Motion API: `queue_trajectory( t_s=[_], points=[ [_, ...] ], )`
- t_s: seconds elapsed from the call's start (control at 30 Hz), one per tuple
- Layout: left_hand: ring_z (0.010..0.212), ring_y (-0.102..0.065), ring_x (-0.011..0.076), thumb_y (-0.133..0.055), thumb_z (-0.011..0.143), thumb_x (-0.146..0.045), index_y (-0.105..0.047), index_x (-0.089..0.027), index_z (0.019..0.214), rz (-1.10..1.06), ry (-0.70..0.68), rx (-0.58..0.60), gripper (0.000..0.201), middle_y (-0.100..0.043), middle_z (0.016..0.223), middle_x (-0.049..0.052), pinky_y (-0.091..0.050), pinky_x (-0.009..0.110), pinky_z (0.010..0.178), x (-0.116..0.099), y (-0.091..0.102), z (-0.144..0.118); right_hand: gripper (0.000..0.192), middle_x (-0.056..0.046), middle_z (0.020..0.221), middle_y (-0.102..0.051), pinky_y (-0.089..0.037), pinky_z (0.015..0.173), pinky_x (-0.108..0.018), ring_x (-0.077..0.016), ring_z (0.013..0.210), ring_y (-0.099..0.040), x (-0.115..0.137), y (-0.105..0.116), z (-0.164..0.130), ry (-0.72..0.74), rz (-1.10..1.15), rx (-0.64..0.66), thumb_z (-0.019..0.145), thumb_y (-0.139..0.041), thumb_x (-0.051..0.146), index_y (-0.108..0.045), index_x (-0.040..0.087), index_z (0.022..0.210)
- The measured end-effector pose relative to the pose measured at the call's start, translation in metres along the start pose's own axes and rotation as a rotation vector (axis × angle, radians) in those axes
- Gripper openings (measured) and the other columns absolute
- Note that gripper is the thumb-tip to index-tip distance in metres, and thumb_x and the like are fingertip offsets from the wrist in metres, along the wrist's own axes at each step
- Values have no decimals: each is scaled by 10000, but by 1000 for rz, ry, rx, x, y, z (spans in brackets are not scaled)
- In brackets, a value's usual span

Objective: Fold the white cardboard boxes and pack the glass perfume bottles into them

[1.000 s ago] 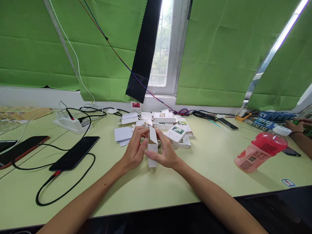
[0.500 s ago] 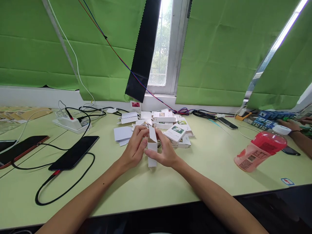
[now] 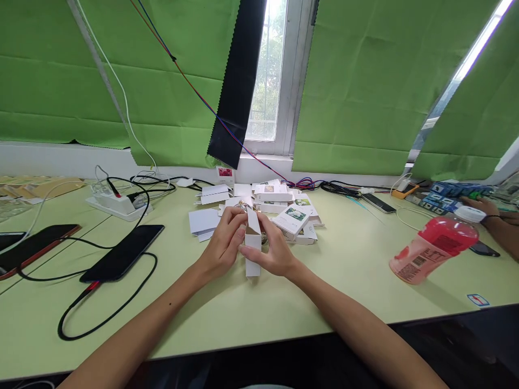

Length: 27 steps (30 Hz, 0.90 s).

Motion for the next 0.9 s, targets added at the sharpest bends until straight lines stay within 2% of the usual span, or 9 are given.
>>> queue_trajectory(
  t_s=[0.23,0.6,0.9],
  points=[
    [1044,-569,245,-299,1105,-420,-611,-212,1104,-16,21,22,375,-539,1119,110,-537,405,886,0,0,2,484,-77,1100,-654,-552,823,-387,-230,941,-619,0,-2,0,3,10,13,899,-663,536,-523,208,1226],
    [1019,-565,235,-284,1109,-400,-587,-209,1025,-31,62,51,368,-528,1104,98,-524,390,871,3,-2,3,494,-75,1127,-664,-563,852,-392,-236,968,-631,-3,-2,1,-18,34,35,893,-681,536,-538,213,1239],
    [944,-570,226,-272,1101,-433,-577,-217,956,-36,98,51,401,-530,1033,85,-557,391,857,6,-2,4,470,-57,1054,-664,-554,786,-365,-217,906,-623,-5,-3,1,-35,13,45,890,-684,539,-557,214,1205]
  ],
)
Point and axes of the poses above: each hand's wrist, its own z-axis towards the middle knuckle, its own y-axis out of the back of the hand, x = y × z, the point moved 8 cm from there along z, towards the middle knuckle
